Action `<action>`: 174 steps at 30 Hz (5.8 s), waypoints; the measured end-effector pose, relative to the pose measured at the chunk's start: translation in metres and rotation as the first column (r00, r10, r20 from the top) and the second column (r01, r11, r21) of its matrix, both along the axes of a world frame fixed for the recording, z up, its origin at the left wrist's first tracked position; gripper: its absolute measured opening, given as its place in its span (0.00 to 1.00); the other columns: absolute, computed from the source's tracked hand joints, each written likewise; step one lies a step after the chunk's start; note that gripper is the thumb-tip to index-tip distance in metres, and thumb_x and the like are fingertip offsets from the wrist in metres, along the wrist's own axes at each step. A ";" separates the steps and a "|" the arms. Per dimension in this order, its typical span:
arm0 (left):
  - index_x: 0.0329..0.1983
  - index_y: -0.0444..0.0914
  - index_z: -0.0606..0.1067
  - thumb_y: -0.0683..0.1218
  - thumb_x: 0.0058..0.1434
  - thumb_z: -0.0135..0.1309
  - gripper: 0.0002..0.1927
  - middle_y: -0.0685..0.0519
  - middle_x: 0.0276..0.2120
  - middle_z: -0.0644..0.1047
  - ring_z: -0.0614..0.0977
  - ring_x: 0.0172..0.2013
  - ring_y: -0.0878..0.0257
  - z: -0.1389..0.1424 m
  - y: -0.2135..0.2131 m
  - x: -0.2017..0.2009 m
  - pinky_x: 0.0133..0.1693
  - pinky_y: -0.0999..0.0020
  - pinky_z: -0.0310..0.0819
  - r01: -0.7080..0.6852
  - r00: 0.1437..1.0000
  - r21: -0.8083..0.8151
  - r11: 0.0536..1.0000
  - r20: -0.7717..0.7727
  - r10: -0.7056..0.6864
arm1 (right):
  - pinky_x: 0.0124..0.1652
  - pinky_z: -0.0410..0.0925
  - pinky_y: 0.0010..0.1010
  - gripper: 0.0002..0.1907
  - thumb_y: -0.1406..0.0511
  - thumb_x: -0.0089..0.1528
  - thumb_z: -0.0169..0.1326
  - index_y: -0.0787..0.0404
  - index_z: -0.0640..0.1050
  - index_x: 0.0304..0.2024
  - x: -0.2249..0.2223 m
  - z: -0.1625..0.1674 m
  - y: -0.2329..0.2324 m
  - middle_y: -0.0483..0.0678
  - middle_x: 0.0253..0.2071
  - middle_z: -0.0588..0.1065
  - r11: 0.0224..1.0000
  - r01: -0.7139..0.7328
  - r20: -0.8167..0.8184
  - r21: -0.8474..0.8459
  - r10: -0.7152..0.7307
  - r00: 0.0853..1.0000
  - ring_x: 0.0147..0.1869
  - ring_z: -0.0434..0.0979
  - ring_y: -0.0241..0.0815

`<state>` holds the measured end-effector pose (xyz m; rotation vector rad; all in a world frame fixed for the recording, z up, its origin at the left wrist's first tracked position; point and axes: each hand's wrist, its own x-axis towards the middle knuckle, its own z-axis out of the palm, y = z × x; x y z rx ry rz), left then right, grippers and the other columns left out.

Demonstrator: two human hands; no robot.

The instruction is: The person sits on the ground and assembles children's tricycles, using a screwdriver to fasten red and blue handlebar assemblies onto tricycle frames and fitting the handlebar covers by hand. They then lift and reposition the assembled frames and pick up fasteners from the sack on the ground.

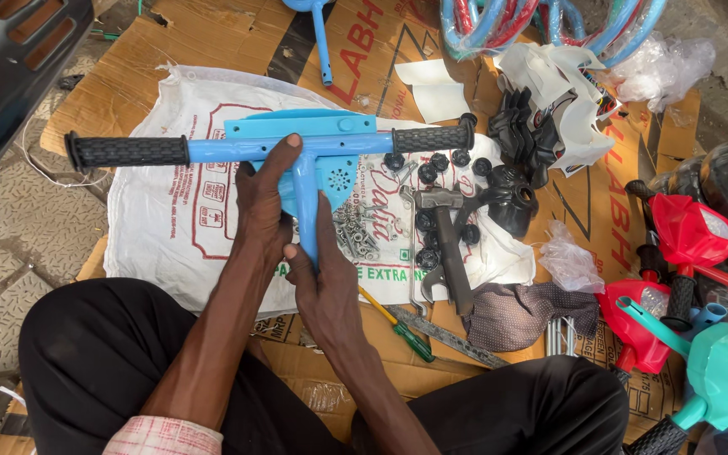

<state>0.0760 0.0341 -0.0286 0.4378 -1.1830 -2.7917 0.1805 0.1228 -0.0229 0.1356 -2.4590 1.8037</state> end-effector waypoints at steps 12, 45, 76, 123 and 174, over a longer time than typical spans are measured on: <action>0.59 0.31 0.70 0.48 0.46 0.71 0.38 0.47 0.51 0.76 0.75 0.54 0.58 0.003 -0.014 -0.011 0.59 0.60 0.67 -0.090 0.996 -0.182 0.979 -0.038 0.085 | 0.41 0.74 0.40 0.14 0.62 0.67 0.53 0.62 0.80 0.50 -0.014 -0.066 0.080 0.53 0.45 0.80 0.890 0.404 -0.057 0.210 -0.401 0.914 0.46 0.81 0.48; 0.46 0.34 0.78 0.50 0.45 0.69 0.26 0.48 0.39 0.82 0.83 0.43 0.58 0.012 0.001 0.002 0.53 0.61 0.75 0.194 0.968 -0.450 0.871 -0.056 -0.245 | 0.43 0.77 0.30 0.14 0.66 0.64 0.57 0.64 0.80 0.50 -0.002 -0.007 0.114 0.49 0.42 0.83 0.910 0.235 0.127 -0.342 -0.203 0.971 0.46 0.84 0.36; 0.66 0.34 0.64 0.52 0.44 0.74 0.49 0.43 0.50 0.78 0.80 0.53 0.54 -0.029 0.010 -0.009 0.53 0.59 0.75 0.074 0.870 -0.875 0.479 -0.178 -0.459 | 0.38 0.70 0.26 0.06 0.69 0.61 0.64 0.62 0.84 0.41 -0.044 0.012 0.062 0.44 0.36 0.80 0.970 0.233 -0.141 -0.073 -0.241 0.960 0.38 0.75 0.32; 0.71 0.35 0.54 0.55 0.37 0.77 0.62 0.37 0.51 0.73 0.75 0.53 0.39 0.052 0.078 0.013 0.50 0.47 0.70 0.088 0.798 -0.993 0.083 0.020 -0.602 | 0.50 0.70 0.39 0.23 0.71 0.57 0.69 0.62 0.72 0.52 -0.025 0.079 0.168 0.53 0.53 0.69 0.794 0.148 -0.574 0.590 0.284 0.768 0.55 0.74 0.52; 0.65 0.40 0.62 0.60 0.40 0.74 0.53 0.43 0.48 0.72 0.76 0.50 0.42 0.042 0.081 0.016 0.41 0.40 0.73 -0.104 0.690 -0.980 0.171 -0.195 -0.697 | 0.67 0.66 0.39 0.35 0.66 0.58 0.73 0.64 0.70 0.63 -0.008 0.046 0.177 0.54 0.68 0.65 0.821 0.325 -0.573 0.470 0.004 0.819 0.71 0.67 0.52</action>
